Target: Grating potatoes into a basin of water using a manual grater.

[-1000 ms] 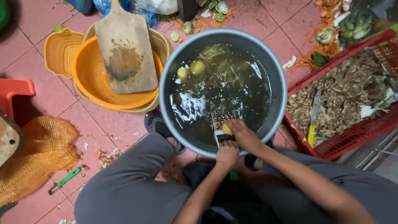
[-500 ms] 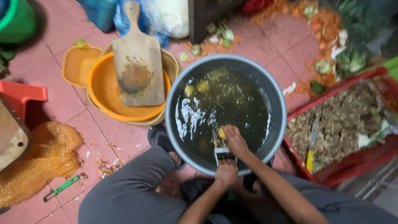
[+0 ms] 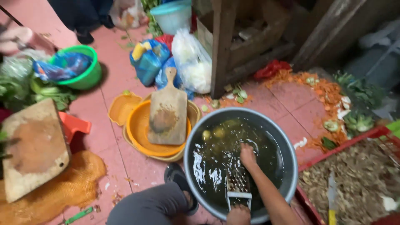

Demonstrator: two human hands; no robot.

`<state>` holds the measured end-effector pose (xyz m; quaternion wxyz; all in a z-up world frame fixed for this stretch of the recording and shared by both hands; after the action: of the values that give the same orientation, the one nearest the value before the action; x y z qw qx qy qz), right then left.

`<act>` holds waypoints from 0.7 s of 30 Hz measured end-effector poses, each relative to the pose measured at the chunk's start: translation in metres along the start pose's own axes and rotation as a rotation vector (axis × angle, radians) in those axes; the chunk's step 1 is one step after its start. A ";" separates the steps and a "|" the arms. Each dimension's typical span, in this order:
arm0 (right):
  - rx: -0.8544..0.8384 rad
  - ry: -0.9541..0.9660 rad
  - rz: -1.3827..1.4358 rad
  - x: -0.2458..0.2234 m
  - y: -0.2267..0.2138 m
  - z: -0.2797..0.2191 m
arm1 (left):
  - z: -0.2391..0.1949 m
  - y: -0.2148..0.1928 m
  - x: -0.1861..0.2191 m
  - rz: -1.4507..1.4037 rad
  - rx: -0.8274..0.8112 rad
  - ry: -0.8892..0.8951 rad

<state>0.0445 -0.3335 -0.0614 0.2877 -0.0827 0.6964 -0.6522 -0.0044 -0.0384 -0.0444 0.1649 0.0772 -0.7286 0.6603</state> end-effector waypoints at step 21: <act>-0.434 0.710 2.069 -0.038 -0.085 -0.113 | 0.001 0.039 -0.007 0.091 0.078 0.077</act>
<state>-0.0040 -0.2289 0.0290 0.4563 0.6801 0.5715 0.0508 -0.0107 -0.0362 -0.0834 0.1596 0.0250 -0.6983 0.6973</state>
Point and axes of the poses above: each hand's wrist, its own z-axis towards the middle knuckle, its own y-axis out of the palm, x = y × z, the point moved 3 cm from there along z, towards the middle knuckle, and after that the axes turned 3 degrees about y, right-handed, at the moved point
